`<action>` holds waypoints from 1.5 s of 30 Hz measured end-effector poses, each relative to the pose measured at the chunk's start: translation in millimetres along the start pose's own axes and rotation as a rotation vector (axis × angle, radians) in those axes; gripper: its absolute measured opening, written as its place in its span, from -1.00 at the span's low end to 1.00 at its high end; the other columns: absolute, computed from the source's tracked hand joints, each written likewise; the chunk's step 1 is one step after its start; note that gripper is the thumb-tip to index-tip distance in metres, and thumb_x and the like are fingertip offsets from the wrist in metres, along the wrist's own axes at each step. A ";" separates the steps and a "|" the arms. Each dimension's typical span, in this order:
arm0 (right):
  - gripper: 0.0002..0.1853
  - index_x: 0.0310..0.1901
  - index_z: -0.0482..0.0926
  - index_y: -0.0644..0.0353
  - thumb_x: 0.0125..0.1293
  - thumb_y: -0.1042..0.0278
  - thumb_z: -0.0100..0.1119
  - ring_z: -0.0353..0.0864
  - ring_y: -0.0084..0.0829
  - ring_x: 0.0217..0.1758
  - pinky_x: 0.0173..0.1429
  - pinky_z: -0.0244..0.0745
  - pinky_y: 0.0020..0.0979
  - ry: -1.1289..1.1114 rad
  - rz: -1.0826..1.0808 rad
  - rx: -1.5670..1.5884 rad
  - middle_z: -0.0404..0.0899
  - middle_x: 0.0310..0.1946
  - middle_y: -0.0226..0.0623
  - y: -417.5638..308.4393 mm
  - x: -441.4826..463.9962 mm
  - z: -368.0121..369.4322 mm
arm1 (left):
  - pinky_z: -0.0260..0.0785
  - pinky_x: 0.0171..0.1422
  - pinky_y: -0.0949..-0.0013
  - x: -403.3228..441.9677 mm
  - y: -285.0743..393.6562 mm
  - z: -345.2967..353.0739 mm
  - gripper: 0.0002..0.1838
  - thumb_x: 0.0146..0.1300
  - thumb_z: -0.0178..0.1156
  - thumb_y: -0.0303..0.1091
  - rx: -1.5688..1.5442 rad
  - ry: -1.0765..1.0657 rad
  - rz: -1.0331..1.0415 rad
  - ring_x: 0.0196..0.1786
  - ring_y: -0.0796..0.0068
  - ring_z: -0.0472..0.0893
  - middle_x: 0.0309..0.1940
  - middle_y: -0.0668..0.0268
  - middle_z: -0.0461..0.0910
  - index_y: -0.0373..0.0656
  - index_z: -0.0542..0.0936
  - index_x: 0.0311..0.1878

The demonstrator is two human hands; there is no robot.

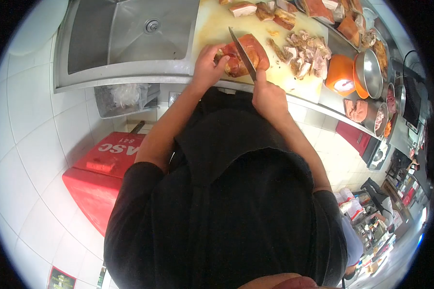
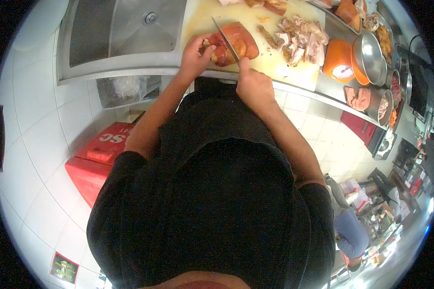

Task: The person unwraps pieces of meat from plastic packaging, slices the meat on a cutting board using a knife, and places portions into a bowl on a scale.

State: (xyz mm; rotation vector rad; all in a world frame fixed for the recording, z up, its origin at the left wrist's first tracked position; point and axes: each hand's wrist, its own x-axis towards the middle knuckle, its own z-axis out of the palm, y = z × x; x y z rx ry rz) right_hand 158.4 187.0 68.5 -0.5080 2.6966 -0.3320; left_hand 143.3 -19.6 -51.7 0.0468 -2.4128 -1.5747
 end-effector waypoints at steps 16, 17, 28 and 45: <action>-0.71 -0.01 0.31 0.28 0.27 0.53 0.10 0.76 0.09 -0.34 -0.22 0.65 0.05 -0.047 -0.010 -0.076 0.69 -0.45 0.05 -9.3 5.4 -13.6 | 0.49 0.17 0.12 1.9 -2.0 0.1 -0.64 0.23 0.36 -0.38 -0.035 0.010 0.026 0.05 0.02 0.62 -0.08 0.12 0.64 -0.17 0.64 0.10; -0.71 -0.01 0.31 0.28 0.26 0.53 0.11 0.76 0.09 -0.33 -0.21 0.65 0.05 -0.058 0.004 -0.083 0.69 -0.45 0.06 -9.7 6.3 -12.5 | 0.48 0.18 0.12 1.7 -2.8 0.0 -0.64 0.24 0.36 -0.39 -0.041 0.005 0.022 0.06 0.01 0.62 -0.07 0.12 0.64 -0.17 0.64 0.11; -0.69 -0.02 0.30 0.31 0.25 0.53 0.15 0.75 0.12 -0.32 -0.20 0.64 0.05 -0.066 0.013 -0.063 0.68 -0.45 0.08 -9.7 6.7 -12.8 | 0.45 0.24 0.12 1.7 -5.6 -3.5 -0.62 0.29 0.30 -0.42 -0.059 -0.034 0.049 0.11 -0.01 0.60 -0.02 0.08 0.63 -0.17 0.61 0.18; -0.69 0.03 0.28 0.31 0.29 0.53 0.09 0.75 0.13 -0.26 -0.15 0.63 0.07 -0.107 0.070 -0.021 0.70 -0.41 0.08 -8.1 5.5 -9.9 | 0.45 0.22 0.07 0.7 -5.0 -2.4 -0.61 0.28 0.30 -0.38 0.014 -0.015 0.083 0.08 -0.05 0.59 -0.05 0.06 0.62 -0.18 0.59 0.18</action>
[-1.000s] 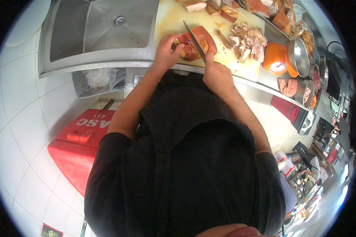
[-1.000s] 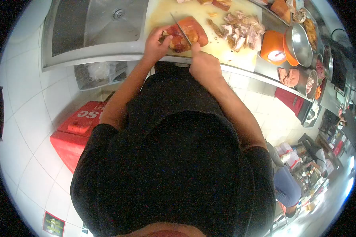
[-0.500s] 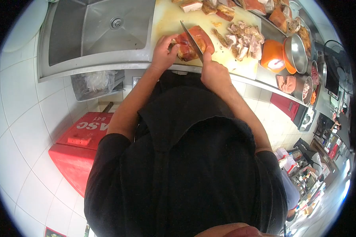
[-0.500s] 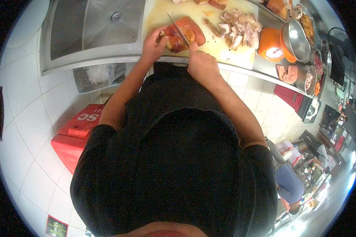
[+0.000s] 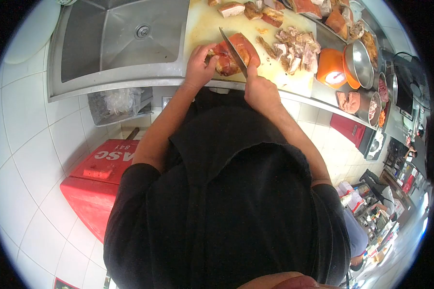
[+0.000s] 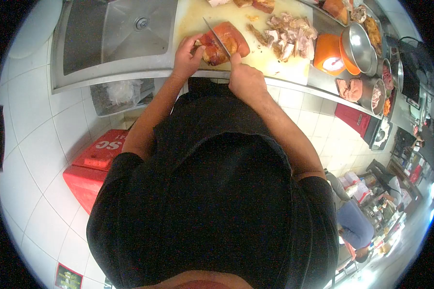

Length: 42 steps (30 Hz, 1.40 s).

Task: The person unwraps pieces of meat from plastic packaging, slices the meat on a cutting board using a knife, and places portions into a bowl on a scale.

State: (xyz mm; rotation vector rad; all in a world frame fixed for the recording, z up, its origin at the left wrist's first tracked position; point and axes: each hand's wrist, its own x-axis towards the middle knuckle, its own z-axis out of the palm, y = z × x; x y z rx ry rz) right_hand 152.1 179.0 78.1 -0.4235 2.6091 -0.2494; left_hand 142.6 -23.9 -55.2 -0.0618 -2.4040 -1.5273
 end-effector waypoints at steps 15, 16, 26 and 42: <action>-0.74 -0.02 0.31 0.30 0.29 0.54 0.07 0.75 0.12 -0.29 -0.17 0.63 0.07 0.078 -0.068 -0.018 0.69 -0.43 0.08 4.5 -1.3 3.1 | 0.47 0.21 0.09 -1.4 -0.4 1.0 -0.62 0.29 0.31 -0.35 -0.012 0.031 0.012 0.08 -0.04 0.60 -0.04 0.07 0.63 -0.18 0.61 0.16; -0.74 -0.02 0.31 0.30 0.29 0.54 0.07 0.76 0.12 -0.28 -0.17 0.63 0.07 0.068 -0.059 -0.023 0.69 -0.42 0.08 3.8 -1.4 2.3 | 0.47 0.21 0.09 -1.5 -0.7 1.2 -0.62 0.29 0.32 -0.35 -0.016 0.031 0.012 0.08 -0.04 0.60 -0.04 0.07 0.63 -0.18 0.61 0.16; -0.72 -0.02 0.31 0.29 0.29 0.51 0.11 0.76 0.09 -0.28 -0.17 0.65 0.05 0.043 -0.022 -0.064 0.70 -0.42 0.06 -0.7 -0.3 0.3 | 0.49 0.15 0.21 -2.7 -6.0 1.8 -0.62 0.31 0.31 -0.40 0.007 0.036 0.054 0.02 0.12 0.65 -0.06 0.09 0.63 -0.21 0.60 0.19; -0.72 -0.02 0.32 0.30 0.27 0.54 0.11 0.76 0.11 -0.30 -0.18 0.64 0.07 0.048 -0.019 -0.041 0.70 -0.44 0.07 -2.8 -0.8 -2.7 | 0.46 0.20 0.12 -2.7 -4.3 3.7 -0.63 0.29 0.31 -0.35 -0.077 0.031 -0.019 0.06 0.00 0.60 -0.07 0.08 0.63 -0.21 0.62 0.15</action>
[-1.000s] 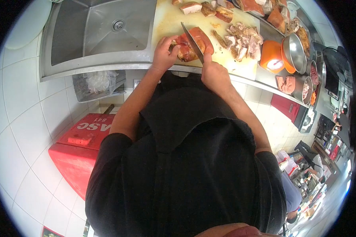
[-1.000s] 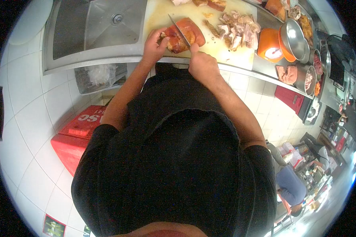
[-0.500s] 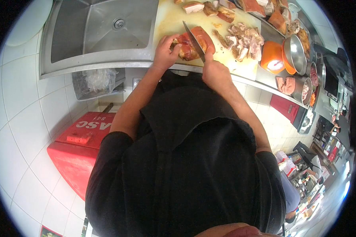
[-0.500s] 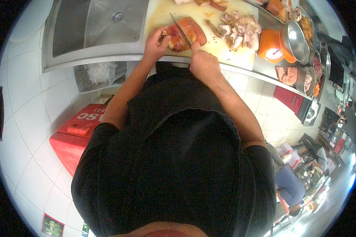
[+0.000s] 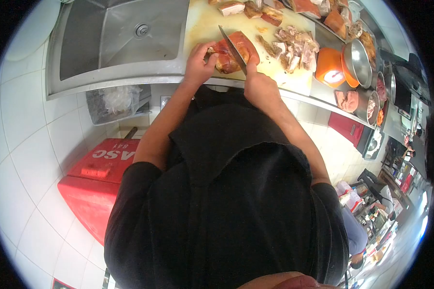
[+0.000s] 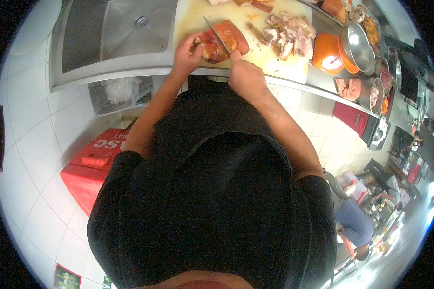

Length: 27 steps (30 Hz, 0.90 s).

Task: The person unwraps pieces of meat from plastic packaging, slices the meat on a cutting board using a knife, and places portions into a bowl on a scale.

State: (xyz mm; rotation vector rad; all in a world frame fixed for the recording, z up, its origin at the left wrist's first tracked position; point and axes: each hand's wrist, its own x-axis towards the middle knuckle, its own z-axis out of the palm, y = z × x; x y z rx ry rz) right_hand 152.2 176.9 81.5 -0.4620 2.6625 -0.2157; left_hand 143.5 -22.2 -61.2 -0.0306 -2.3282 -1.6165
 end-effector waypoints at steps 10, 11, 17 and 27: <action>-0.62 0.10 0.29 0.39 0.27 0.54 0.09 0.75 0.13 -0.31 -0.19 0.63 0.07 0.027 -0.066 0.009 0.69 -0.43 0.08 4.8 2.2 2.6 | 0.47 0.18 0.13 0.2 0.7 -2.4 -0.63 0.28 0.32 -0.38 0.032 -0.005 0.017 0.04 0.01 0.61 -0.08 0.09 0.63 -0.20 0.62 0.14; -0.53 0.22 0.26 0.46 0.29 0.55 0.05 0.74 0.13 -0.34 -0.22 0.62 0.08 0.036 -0.084 0.011 0.69 -0.45 0.09 5.6 2.6 2.2 | 0.47 0.18 0.13 0.0 1.2 -1.8 -0.63 0.28 0.32 -0.38 0.020 -0.001 0.009 0.04 0.01 0.61 -0.08 0.08 0.63 -0.20 0.62 0.15; -0.60 0.16 0.32 0.47 0.30 0.55 0.00 0.74 0.15 -0.34 -0.22 0.61 0.10 0.007 -0.079 0.000 0.69 -0.45 0.13 2.4 6.7 -5.2 | 0.47 0.18 0.12 0.3 -1.2 -0.4 -0.64 0.28 0.32 -0.39 -0.004 0.004 0.008 0.05 0.00 0.61 -0.06 0.08 0.63 -0.20 0.62 0.14; -0.73 0.02 0.35 0.43 0.32 0.55 -0.01 0.75 0.16 -0.31 -0.18 0.63 0.11 -0.050 -0.055 -0.021 0.69 -0.43 0.18 -4.2 8.6 -19.0 | 0.47 0.18 0.10 -0.2 5.2 -2.0 -0.63 0.28 0.33 -0.37 0.037 0.009 0.007 0.06 -0.01 0.60 -0.06 0.08 0.63 -0.20 0.62 0.14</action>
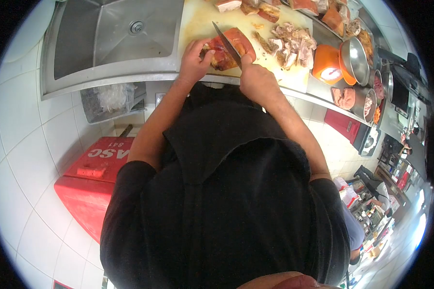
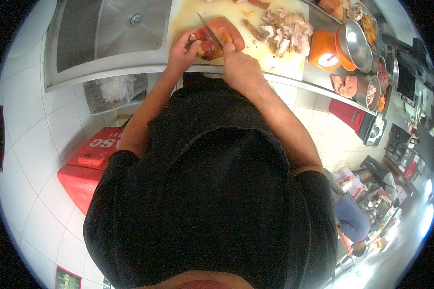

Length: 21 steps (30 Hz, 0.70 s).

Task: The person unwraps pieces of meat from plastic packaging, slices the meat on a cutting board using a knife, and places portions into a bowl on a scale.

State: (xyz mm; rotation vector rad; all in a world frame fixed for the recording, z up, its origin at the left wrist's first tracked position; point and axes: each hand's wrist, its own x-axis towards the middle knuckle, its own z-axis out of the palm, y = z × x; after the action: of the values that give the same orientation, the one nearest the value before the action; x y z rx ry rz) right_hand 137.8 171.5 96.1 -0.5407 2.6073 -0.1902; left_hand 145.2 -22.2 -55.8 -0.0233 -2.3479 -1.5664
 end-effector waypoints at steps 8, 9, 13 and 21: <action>-0.75 0.02 0.35 0.42 0.34 0.54 -0.03 0.75 0.18 -0.28 -0.16 0.63 0.11 -0.032 0.026 0.002 0.69 -0.40 0.20 -3.5 2.2 -5.8 | 0.46 0.22 0.11 1.5 -0.7 -0.9 -0.61 0.27 0.34 -0.37 0.020 -0.020 0.022 0.09 -0.03 0.59 -0.03 0.07 0.63 -0.20 0.61 0.16; -0.75 0.02 0.35 0.42 0.34 0.54 -0.03 0.75 0.19 -0.28 -0.16 0.63 0.11 -0.031 0.027 0.006 0.69 -0.39 0.21 -3.5 2.4 -6.2 | 0.46 0.22 0.11 1.9 -0.9 -0.6 -0.60 0.27 0.35 -0.37 0.023 -0.020 0.024 0.10 -0.03 0.59 -0.03 0.07 0.63 -0.20 0.60 0.16; -0.75 0.02 0.35 0.41 0.34 0.54 -0.03 0.75 0.18 -0.27 -0.15 0.63 0.11 -0.043 0.028 0.011 0.69 -0.38 0.21 -2.4 3.3 -6.6 | 0.46 0.23 0.10 3.4 1.6 -0.2 -0.59 0.26 0.35 -0.36 0.050 -0.018 0.043 0.10 -0.04 0.59 -0.02 0.06 0.63 -0.21 0.60 0.17; -0.76 0.00 0.35 0.40 0.31 0.55 -0.01 0.75 0.18 -0.28 -0.14 0.64 0.11 -0.037 0.025 0.014 0.69 -0.39 0.20 -3.1 3.4 -7.2 | 0.47 0.21 0.10 6.8 17.4 -1.5 -0.56 0.24 0.38 -0.36 0.103 -0.025 0.079 0.08 -0.03 0.59 -0.02 0.05 0.61 -0.21 0.61 0.19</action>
State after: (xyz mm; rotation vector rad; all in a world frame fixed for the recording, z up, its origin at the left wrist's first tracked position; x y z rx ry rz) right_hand 132.7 167.6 101.8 -0.5017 2.5738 -0.1892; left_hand 142.4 -17.6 -37.9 -0.1106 -2.4130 -1.4149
